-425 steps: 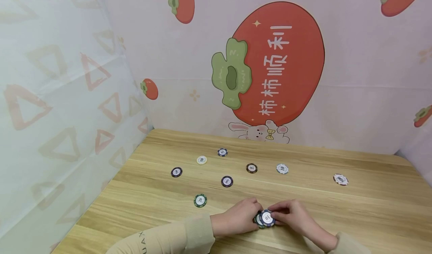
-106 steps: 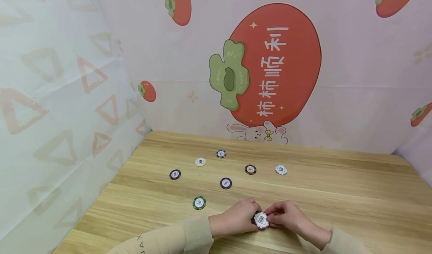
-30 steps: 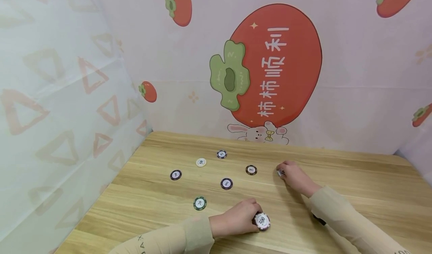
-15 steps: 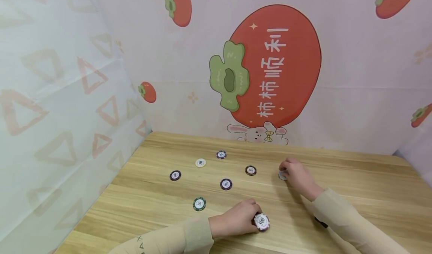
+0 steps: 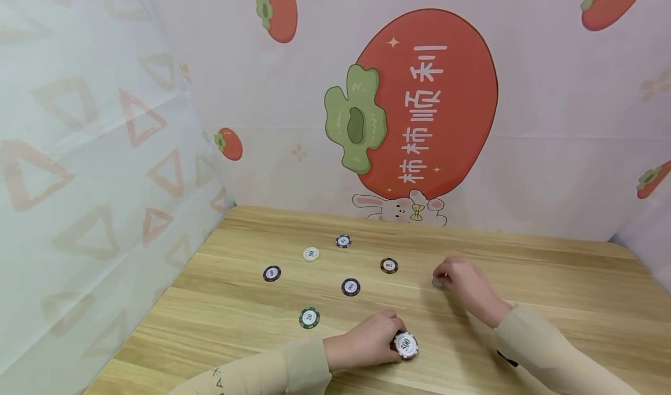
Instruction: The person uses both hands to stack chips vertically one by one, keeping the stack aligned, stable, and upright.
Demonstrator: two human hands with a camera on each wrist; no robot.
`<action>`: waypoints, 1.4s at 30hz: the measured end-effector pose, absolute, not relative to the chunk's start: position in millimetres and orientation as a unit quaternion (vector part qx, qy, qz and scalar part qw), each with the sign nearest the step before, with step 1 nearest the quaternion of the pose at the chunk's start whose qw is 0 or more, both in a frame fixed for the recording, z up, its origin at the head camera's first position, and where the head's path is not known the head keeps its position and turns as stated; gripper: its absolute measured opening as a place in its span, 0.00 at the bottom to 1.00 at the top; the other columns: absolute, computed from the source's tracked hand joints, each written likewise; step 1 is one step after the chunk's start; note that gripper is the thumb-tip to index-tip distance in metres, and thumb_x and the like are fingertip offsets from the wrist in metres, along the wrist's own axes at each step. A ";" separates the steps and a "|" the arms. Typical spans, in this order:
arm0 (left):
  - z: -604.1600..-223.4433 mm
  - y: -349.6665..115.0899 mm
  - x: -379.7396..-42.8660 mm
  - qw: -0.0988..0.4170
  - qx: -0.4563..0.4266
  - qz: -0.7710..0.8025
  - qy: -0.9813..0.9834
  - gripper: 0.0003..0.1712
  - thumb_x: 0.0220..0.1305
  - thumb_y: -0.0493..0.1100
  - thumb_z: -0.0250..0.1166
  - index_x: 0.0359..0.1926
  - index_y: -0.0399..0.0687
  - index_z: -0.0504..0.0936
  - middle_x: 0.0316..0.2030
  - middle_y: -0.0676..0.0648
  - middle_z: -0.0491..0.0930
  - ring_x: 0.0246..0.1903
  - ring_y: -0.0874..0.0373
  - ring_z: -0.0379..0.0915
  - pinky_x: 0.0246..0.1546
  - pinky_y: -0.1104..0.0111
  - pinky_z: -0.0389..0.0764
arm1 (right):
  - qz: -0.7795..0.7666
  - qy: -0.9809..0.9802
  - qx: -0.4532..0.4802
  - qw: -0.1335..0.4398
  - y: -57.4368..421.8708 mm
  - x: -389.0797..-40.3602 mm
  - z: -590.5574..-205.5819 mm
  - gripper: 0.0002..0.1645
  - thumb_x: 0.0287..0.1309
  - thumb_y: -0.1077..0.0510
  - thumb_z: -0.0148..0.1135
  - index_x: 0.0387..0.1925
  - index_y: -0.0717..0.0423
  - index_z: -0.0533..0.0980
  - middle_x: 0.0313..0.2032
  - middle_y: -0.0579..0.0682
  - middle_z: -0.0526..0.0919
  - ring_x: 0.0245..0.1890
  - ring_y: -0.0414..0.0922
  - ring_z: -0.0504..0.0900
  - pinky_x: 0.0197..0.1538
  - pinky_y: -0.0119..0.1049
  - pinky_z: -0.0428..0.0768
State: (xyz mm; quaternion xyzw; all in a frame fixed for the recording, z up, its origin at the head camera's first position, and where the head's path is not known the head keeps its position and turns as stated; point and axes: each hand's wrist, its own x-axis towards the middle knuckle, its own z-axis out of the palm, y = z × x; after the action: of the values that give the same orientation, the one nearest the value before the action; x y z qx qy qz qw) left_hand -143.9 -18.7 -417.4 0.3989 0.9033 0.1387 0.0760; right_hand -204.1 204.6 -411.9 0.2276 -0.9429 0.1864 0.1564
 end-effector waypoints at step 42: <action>-419.2 -18.8 -145.7 0.080 0.397 0.145 0.903 0.18 0.42 0.44 0.74 0.36 0.45 0.80 0.29 0.57 0.70 0.27 0.73 0.62 0.29 0.84 0.64 | 0.392 -0.892 0.223 -0.019 180.2 -151.3 -396.4 0.05 0.43 0.65 0.67 0.27 0.57 0.82 0.27 0.46 0.82 0.25 0.31 0.75 0.25 0.27 0.76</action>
State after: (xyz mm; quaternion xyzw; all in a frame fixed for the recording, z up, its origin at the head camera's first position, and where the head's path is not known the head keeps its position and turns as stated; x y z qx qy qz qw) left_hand -145.7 -18.8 -419.2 0.3973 0.9027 0.1451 0.0796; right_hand -151.3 180.2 -396.4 0.2227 -0.8923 0.3923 -0.0194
